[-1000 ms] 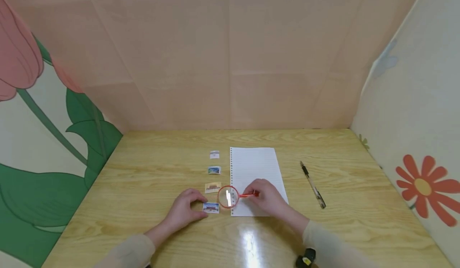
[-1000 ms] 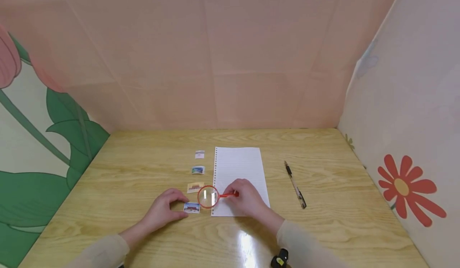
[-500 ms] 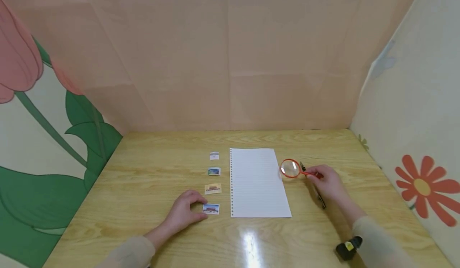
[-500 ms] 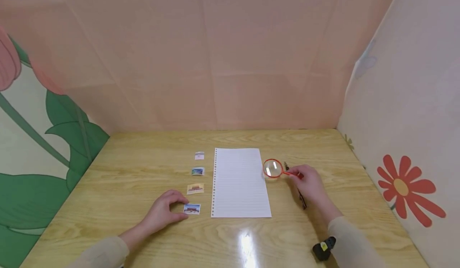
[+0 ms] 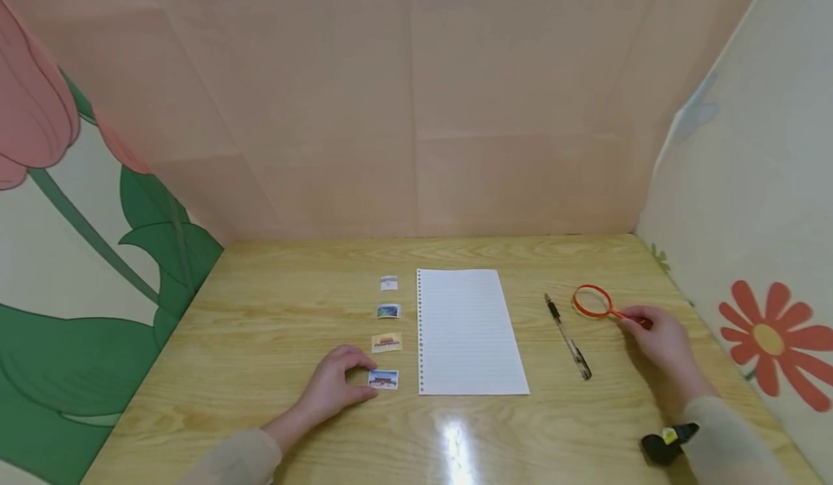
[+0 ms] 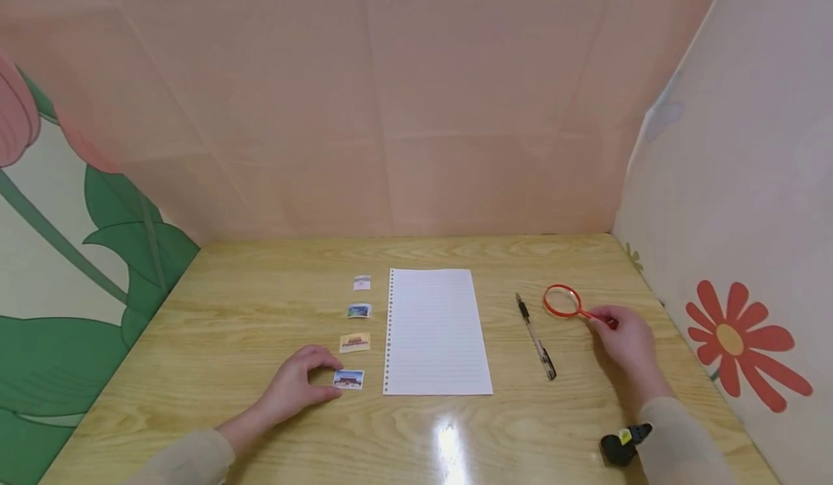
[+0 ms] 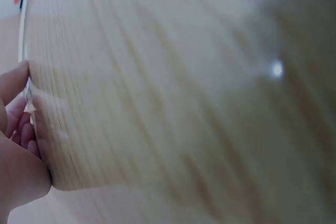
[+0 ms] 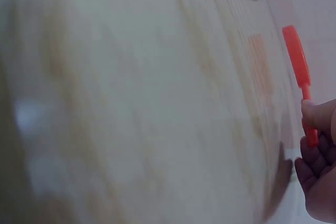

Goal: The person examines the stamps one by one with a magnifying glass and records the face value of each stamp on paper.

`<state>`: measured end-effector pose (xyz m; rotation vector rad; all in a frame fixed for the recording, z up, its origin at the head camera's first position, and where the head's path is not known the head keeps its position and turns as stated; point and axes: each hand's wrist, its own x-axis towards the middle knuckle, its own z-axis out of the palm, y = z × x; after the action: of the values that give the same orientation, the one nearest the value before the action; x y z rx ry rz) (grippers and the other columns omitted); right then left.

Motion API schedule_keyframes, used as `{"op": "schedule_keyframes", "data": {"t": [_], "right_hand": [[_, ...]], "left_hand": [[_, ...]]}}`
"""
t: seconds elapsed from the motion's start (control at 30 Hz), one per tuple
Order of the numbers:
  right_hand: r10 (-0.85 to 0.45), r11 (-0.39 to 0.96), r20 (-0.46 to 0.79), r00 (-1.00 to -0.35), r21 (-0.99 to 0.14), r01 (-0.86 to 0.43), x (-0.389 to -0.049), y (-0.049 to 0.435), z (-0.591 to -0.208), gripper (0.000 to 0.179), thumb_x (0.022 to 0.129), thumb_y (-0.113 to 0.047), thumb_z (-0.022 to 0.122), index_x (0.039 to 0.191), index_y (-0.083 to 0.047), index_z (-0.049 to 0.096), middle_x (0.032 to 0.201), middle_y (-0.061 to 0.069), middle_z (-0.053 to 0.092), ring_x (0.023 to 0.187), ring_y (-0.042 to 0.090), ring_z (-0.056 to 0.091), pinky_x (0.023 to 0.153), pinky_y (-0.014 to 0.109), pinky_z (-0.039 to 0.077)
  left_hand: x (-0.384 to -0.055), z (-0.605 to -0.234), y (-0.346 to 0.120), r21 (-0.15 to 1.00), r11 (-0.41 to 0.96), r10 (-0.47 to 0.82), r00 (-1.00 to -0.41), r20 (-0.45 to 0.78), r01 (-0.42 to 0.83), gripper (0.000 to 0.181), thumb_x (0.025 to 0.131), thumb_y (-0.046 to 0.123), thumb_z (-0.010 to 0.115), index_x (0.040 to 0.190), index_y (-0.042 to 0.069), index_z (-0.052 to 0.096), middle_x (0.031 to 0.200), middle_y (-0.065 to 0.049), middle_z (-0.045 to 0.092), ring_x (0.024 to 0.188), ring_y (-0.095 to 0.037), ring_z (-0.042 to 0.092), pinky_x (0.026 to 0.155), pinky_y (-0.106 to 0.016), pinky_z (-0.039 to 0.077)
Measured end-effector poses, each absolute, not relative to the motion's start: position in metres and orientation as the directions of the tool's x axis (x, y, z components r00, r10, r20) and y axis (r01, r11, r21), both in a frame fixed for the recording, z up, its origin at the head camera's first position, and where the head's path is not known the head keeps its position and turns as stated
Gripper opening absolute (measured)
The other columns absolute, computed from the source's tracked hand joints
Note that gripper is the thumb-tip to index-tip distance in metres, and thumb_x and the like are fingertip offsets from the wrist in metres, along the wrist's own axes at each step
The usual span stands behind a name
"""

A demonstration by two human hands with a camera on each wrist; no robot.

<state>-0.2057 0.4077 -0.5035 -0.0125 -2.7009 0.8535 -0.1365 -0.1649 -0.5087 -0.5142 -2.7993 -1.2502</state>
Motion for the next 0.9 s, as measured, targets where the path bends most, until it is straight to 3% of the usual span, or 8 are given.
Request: {"op": "schedule_keyframes", "data": {"t": [0.47, 0.9], "right_hand": [[0.147, 0.859, 0.236, -0.961, -0.513, 0.006, -0.207, 0.428, -0.513, 0.016, 0.094, -0.009, 0.066, 0.097, 0.006, 0.069, 0.089, 0.021, 0.066, 0.078, 0.031, 0.056, 0.064, 0.037, 0.040], [0.145, 0.856, 0.200, -0.969, -0.516, 0.021, -0.209, 0.429, -0.513, 0.020, 0.094, -0.011, 0.067, 0.102, 0.006, 0.069, 0.093, 0.022, 0.066, 0.083, 0.035, 0.058, 0.067, 0.040, 0.041]], "left_hand": [[-0.136, -0.510, -0.165, 0.712, 0.626, 0.284, -0.943, 0.172, 0.318, 0.036, 0.067, 0.020, 0.092, 0.097, 0.013, 0.074, 0.107, 0.000, 0.062, 0.104, -0.024, 0.059, 0.098, -0.049, 0.046], [-0.136, -0.509, -0.165, 0.715, 0.626, 0.286, -0.945, 0.161, 0.311, 0.036, 0.067, 0.023, 0.092, 0.098, 0.015, 0.074, 0.109, -0.001, 0.063, 0.106, -0.027, 0.059, 0.099, -0.052, 0.045]]}}
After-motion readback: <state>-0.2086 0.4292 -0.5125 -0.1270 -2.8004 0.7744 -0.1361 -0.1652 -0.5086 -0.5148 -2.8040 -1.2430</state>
